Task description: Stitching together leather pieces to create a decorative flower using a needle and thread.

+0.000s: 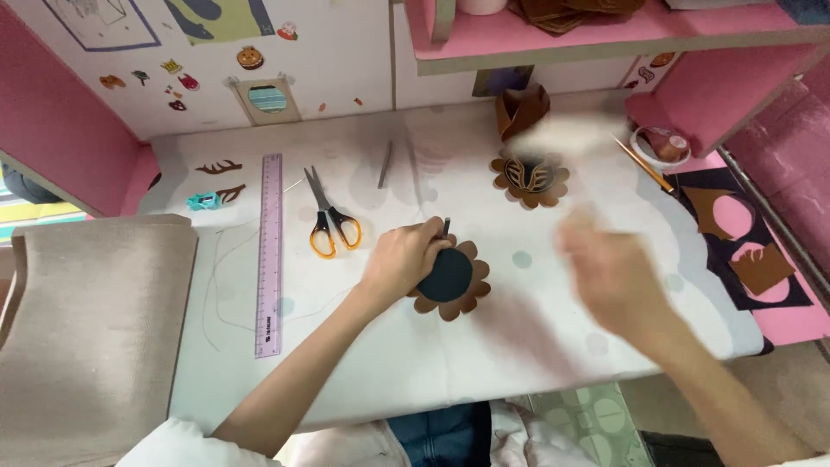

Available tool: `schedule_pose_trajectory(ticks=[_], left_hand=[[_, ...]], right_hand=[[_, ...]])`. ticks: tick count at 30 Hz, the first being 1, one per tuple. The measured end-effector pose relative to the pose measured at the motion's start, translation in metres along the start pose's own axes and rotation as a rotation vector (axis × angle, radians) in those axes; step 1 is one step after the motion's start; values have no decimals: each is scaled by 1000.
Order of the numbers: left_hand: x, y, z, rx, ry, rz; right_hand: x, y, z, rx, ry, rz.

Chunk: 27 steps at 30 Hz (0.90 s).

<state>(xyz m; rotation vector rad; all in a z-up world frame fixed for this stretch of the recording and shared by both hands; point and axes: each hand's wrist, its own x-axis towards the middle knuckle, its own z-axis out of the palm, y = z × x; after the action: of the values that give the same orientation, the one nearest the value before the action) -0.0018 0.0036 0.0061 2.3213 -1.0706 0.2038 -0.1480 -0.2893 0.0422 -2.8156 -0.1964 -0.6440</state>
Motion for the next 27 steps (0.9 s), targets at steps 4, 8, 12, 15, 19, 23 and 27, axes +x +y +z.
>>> schedule_pose_trajectory(ticks=[4, 8, 12, 15, 19, 23, 27], left_hand=[[2, -1, -2, 9, -18, -1], [-1, 2, -2, -3, 17, -14], [3, 12, -21, -40, 114, -102], [0, 10, -30, -57, 139, -99], [-3, -1, -23, -30, 67, -116], [-4, -6, -17, 20, 35, -112], [-2, -8, -10, -17, 21, -136]], right_hand=[[28, -64, -40, -256, -683, 136], [30, -57, -61, -36, -454, 329], [33, -57, -44, 215, -346, 363], [36, -57, -21, 298, -260, 352], [54, -78, 1, 379, -208, 290], [76, -81, 26, 628, -121, 222], [81, -99, -10, 745, 153, 116]])
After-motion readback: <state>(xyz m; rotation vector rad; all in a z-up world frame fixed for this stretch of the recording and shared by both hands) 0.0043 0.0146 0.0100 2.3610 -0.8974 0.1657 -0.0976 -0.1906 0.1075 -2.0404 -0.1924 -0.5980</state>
